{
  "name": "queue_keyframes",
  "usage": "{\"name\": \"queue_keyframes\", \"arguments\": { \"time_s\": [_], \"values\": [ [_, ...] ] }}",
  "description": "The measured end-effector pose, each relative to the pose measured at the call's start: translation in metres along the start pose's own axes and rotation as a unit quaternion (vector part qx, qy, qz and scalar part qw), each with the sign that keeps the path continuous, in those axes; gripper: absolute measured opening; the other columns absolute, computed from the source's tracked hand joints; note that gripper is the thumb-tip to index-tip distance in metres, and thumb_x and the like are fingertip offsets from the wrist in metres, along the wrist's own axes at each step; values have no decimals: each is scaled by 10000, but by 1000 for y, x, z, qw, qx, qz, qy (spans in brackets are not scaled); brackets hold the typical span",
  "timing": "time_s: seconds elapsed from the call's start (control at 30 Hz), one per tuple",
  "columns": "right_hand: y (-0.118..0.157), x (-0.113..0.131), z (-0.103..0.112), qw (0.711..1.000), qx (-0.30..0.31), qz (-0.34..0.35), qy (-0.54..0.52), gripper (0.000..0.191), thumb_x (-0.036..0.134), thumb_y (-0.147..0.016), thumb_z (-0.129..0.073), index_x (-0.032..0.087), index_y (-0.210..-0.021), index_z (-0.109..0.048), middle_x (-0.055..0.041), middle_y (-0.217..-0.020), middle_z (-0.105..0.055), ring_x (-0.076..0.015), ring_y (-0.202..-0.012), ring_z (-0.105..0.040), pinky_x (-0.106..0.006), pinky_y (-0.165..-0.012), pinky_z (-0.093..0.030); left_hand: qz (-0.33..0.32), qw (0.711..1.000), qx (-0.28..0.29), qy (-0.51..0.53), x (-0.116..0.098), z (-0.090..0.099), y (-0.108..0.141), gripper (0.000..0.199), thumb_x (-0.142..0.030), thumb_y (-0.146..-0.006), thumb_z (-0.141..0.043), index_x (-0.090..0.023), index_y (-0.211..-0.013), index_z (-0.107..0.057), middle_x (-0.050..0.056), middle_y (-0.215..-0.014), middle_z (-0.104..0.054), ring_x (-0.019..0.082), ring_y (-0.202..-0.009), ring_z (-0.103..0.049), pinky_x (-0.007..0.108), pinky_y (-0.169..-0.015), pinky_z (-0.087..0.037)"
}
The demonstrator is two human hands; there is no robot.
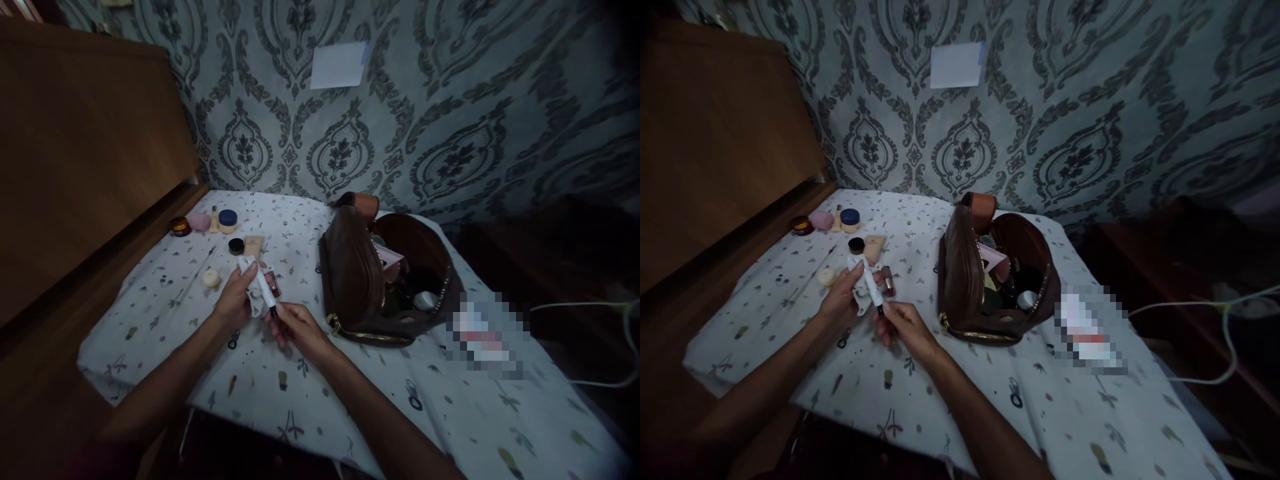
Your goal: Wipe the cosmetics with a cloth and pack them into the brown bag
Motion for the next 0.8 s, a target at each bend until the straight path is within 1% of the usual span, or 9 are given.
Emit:
{"name": "queue_keyframes", "arguments": {
  "time_s": [0.13,0.23,0.3,0.4,0.5,0.57,0.67,0.73,0.8],
  "values": [
    [0,-1,-1,1000,-4,0,22,575,711,-737,-651,140,-798,-638,26,-614,-587,-72,-455,-502,-210,-453,-355,8,1000,-14,-25,2,1,0,505,-543,-656,-812,-182,-888,-548,-46,-606,-605,90,-439,-530,183,-387,-421],
    [-2,0,1,999,-31,29,28,498,629,-706,-736,161,-832,-623,32,-664,-594,-84,-505,-540,-212,-475,-385,4,998,-57,-41,5,4,-1,527,-551,-624,-827,-176,-870,-551,-38,-612,-619,94,-460,-552,188,-417,-442],
    [-4,0,4,996,-59,54,33,471,575,-665,-792,176,-838,-609,43,-674,-586,-85,-513,-542,-211,-479,-392,5,996,-68,-57,6,4,-1,506,-556,-633,-815,-176,-838,-550,-35,-619,-627,99,-485,-569,194,-447,-457],
    [-5,-1,7,993,-91,66,36,468,562,-648,-804,189,-818,-579,52,-651,-574,-80,-488,-514,-207,-467,-378,-2,990,-48,-136,4,2,0,419,-589,-772,-671,-194,-809,-538,-58,-588,-592,97,-482,-543,200,-454,-425],
    [-2,1,5,993,-86,62,57,438,577,-714,-743,189,-829,-574,25,-676,-603,-92,-505,-522,-214,-480,-377,-28,973,-35,-226,-9,8,5,365,-554,-860,-571,-195,-794,-560,-66,-565,-539,93,-482,-491,209,-467,-391],
    [1,4,1,992,-70,61,90,395,561,-769,-690,188,-845,-584,11,-696,-609,-106,-536,-534,-226,-508,-392,-84,946,-48,-309,-27,18,12,335,-506,-857,-609,-197,-738,-556,-54,-587,-526,105,-532,-486,222,-508,-399],
    [6,9,-1,971,-82,90,204,250,440,-842,-611,190,-836,-597,15,-671,-582,-124,-579,-535,-241,-553,-399,-171,862,-83,-469,-56,41,29,324,-452,-901,-561,-217,-689,-490,-38,-620,-499,135,-601,-483,249,-569,-390],
    [10,11,-3,929,-110,131,328,135,321,-850,-586,191,-822,-608,8,-689,-587,-134,-623,-533,-252,-597,-399,-185,815,-112,-538,-69,58,42,303,-409,-948,-465,-224,-708,-459,-42,-616,-463,141,-594,-462,257,-576,-361],
    [13,10,-7,870,-123,161,449,43,222,-828,-590,190,-828,-619,-7,-744,-608,-147,-677,-537,-267,-648,-397,-188,782,-133,-579,-76,71,55,248,-368,-959,-424,-225,-765,-480,-53,-596,-426,141,-566,-435,257,-567,-333]
  ]
}}
Point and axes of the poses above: each hand's wrist, its own y-axis away from the middle knuckle, its own z-axis out of the back of the hand, x = y × z, the point moved 4 cm from there along -y, towards the middle knuckle
